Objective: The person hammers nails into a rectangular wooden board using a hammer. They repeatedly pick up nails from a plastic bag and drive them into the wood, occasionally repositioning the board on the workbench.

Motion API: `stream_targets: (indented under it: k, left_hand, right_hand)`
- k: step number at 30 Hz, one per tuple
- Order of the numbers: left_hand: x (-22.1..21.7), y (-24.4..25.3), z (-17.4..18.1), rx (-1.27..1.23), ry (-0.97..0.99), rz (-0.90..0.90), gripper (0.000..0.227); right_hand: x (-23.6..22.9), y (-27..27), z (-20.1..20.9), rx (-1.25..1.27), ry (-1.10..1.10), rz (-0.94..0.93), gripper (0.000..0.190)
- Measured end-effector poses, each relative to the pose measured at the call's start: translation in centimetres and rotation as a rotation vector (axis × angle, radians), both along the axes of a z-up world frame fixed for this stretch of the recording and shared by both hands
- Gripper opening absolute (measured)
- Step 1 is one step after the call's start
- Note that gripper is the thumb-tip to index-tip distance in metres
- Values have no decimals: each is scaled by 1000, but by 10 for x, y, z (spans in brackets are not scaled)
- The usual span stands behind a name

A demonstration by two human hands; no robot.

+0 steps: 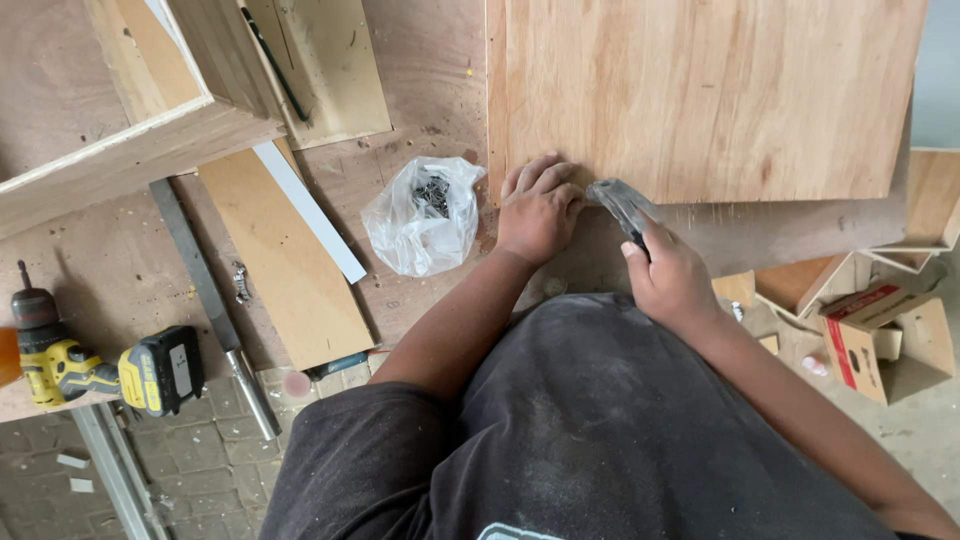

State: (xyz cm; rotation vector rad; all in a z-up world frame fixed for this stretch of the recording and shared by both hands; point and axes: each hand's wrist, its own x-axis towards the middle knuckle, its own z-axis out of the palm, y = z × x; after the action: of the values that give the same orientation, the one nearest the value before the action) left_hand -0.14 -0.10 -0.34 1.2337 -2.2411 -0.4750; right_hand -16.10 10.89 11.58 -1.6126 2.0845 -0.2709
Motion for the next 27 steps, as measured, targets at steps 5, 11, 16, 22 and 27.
stream_targets:
  k: [5, 11, 16, 22, 27]
  left_hand:
    - [0, 2, -2, -7, 12, 9, 16]
    - [0, 0, -5, -1, 2, 42, 16]
    - [3, -1, 5, 8, -20, 24, 14]
    - [2, -1, -6, -29, -31, 27, 18]
    - [8, 15, -2, 4, 5, 60, 29]
  right_hand:
    - [0, 7, -9, -133, -2, 4, 47]
    - [-3, 1, -15, -36, -41, -1, 48]
    - [-15, 13, -44, -100, 29, 64, 50]
    - [-10, -4, -22, -37, -51, 69, 41]
    - [-29, -4, -23, 11, 34, -29, 38]
